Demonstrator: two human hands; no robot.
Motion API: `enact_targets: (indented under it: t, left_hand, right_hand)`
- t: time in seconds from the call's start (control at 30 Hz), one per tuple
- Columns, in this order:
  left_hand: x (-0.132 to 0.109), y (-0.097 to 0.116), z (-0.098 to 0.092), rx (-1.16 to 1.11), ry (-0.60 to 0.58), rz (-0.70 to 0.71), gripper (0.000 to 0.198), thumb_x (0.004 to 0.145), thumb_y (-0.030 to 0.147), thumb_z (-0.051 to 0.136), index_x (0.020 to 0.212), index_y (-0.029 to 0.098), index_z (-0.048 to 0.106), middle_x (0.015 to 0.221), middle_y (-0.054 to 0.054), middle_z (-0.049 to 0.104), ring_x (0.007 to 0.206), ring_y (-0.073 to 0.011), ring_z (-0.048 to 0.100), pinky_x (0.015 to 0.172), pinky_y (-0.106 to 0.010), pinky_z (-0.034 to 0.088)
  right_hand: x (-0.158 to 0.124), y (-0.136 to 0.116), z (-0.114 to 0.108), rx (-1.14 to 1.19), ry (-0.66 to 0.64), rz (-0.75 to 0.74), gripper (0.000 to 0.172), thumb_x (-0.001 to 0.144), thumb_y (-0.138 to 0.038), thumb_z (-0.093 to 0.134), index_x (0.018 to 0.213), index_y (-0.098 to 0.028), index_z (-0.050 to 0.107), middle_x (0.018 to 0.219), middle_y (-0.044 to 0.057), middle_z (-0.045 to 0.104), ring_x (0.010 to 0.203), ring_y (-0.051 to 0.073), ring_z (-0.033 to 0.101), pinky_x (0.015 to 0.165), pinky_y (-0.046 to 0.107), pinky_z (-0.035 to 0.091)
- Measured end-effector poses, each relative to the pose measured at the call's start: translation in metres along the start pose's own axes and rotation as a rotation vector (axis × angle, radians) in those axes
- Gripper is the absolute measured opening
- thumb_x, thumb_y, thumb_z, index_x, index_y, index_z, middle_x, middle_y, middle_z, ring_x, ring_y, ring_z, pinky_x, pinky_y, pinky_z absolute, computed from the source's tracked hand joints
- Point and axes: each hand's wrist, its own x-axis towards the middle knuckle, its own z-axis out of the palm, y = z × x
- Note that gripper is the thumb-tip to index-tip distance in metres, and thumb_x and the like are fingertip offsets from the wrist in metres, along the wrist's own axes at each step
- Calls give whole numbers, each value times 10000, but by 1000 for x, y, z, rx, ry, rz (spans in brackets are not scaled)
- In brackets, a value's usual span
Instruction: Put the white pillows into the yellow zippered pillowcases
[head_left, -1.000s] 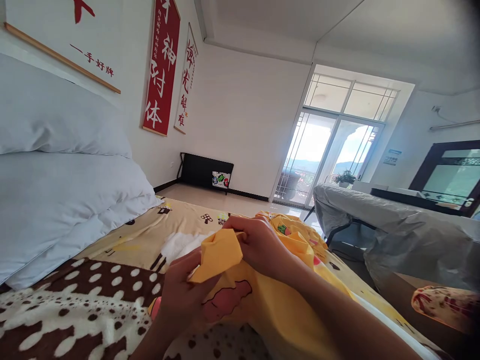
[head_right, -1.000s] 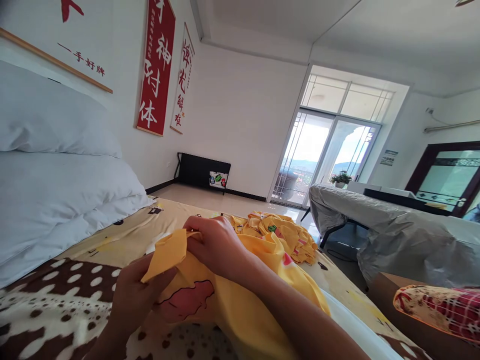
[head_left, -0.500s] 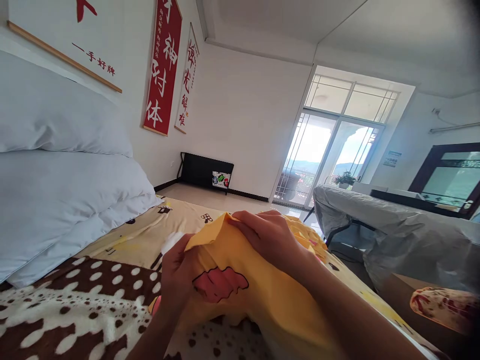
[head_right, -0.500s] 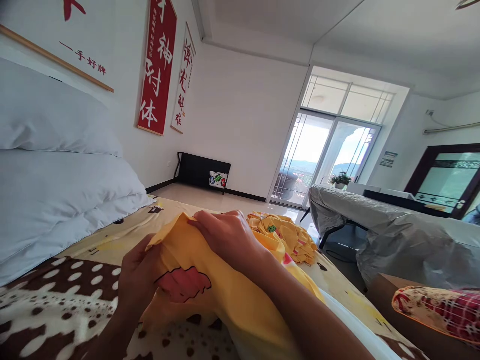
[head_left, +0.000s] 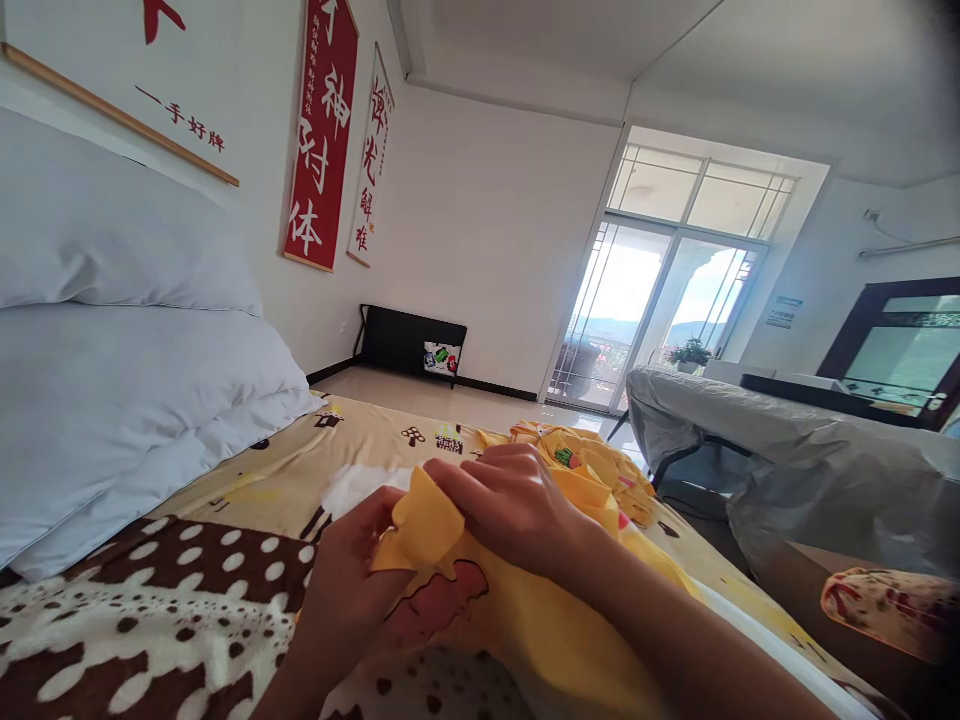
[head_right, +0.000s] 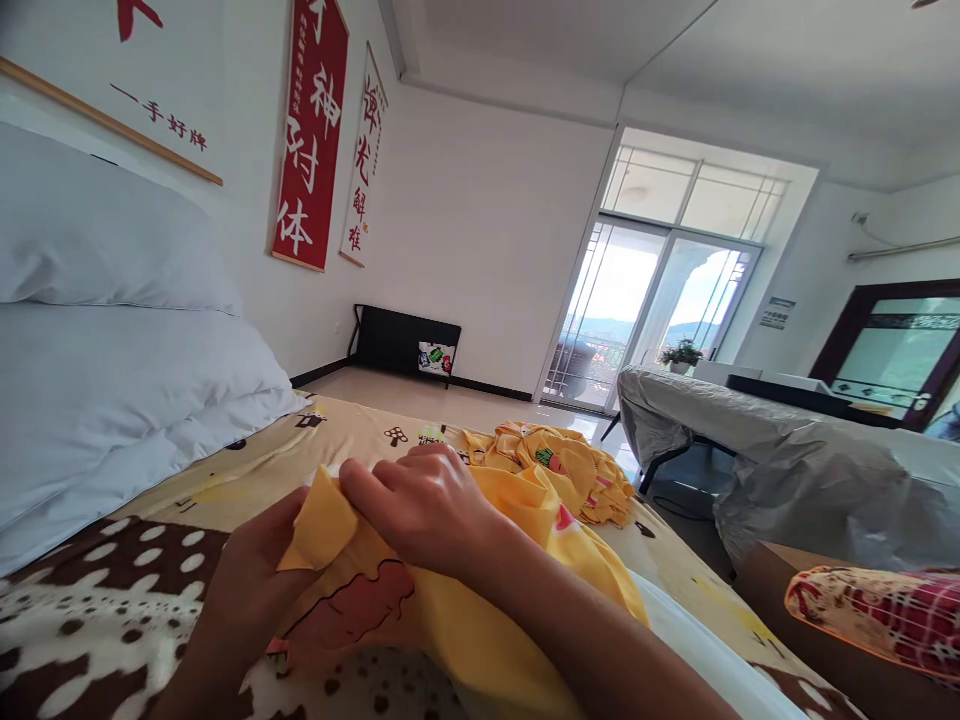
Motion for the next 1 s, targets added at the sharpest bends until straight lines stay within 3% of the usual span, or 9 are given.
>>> enact_targets:
  t: [0.07, 0.17, 0.27, 0.37, 0.47, 0.53, 0.73, 0.83, 1.0]
  left_hand:
    - [-3, 5, -2, 13, 3, 41, 141, 671, 302, 660, 726, 183, 606, 633, 12, 587, 598, -140, 524, 540, -209, 430]
    - [-3, 11, -4, -101, -6, 36, 142, 666, 298, 633, 695, 190, 547, 629, 19, 533, 572, -117, 467, 518, -198, 395]
    - [0, 10, -3, -176, 57, 34, 137, 618, 220, 623, 655, 189, 494, 659, 31, 504, 574, -92, 432, 495, -173, 362]
    - [3, 1, -2, -80, 246, 110, 122, 591, 170, 615, 661, 189, 517, 646, 44, 502, 577, -84, 439, 497, -157, 364]
    - [4, -9, -4, 27, 379, 224, 166, 560, 156, 653, 704, 196, 580, 621, 49, 546, 569, -95, 489, 500, -162, 391]
    - [2, -11, -7, 69, 388, 267, 145, 584, 190, 686, 715, 199, 627, 625, 40, 588, 563, -106, 518, 504, -174, 413]
    - [3, -10, -11, 52, 389, 152, 177, 713, 353, 678, 762, 187, 713, 739, -19, 695, 684, -168, 620, 597, -204, 483]
    - [8, -17, -7, -47, 406, 81, 305, 739, 444, 674, 842, 158, 702, 761, -39, 696, 682, -173, 625, 583, -207, 490]
    - [8, -24, 0, -150, 443, 46, 426, 748, 534, 659, 899, 136, 680, 798, -55, 676, 712, -175, 619, 579, -206, 501]
  right_hand:
    - [-2, -10, -4, 5, -5, -47, 291, 945, -183, 333, 900, -208, 619, 482, -54, 466, 430, 87, 278, 477, 268, 216]
    - [-4, -19, -11, 129, -10, 55, 257, 953, -308, 413, 1156, -229, 549, 647, -34, 627, 527, 101, 479, 573, 251, 350]
    - [-9, -19, -14, 270, -100, 226, 471, 874, -406, 555, 1296, -234, 435, 959, 34, 690, 833, 170, 600, 801, 311, 427]
    - [-24, -14, -9, 279, -219, 323, 672, 801, -369, 644, 1385, -244, 335, 1181, 86, 620, 1046, 234, 553, 922, 393, 402]
    - [-48, -10, 2, 192, -287, 390, 841, 781, -331, 655, 1471, -253, 181, 1308, 106, 536, 1118, 263, 519, 949, 432, 388]
    - [-66, -10, 10, 76, -280, 417, 877, 801, -335, 623, 1497, -242, 98, 1329, 119, 521, 1145, 279, 514, 958, 452, 373]
    - [-128, -29, 11, -405, -111, 349, 800, 830, -302, 533, 1512, -205, 126, 1439, 188, 420, 1323, 363, 379, 971, 473, 304]
    - [-165, -38, 4, -545, -106, 338, 816, 813, -312, 533, 1515, -212, 128, 1420, 208, 439, 1289, 401, 418, 937, 494, 312]
    - [-217, -32, -3, -644, -120, 483, 797, 863, -459, 452, 1517, -163, 106, 1351, 244, 501, 1142, 400, 551, 851, 491, 358]
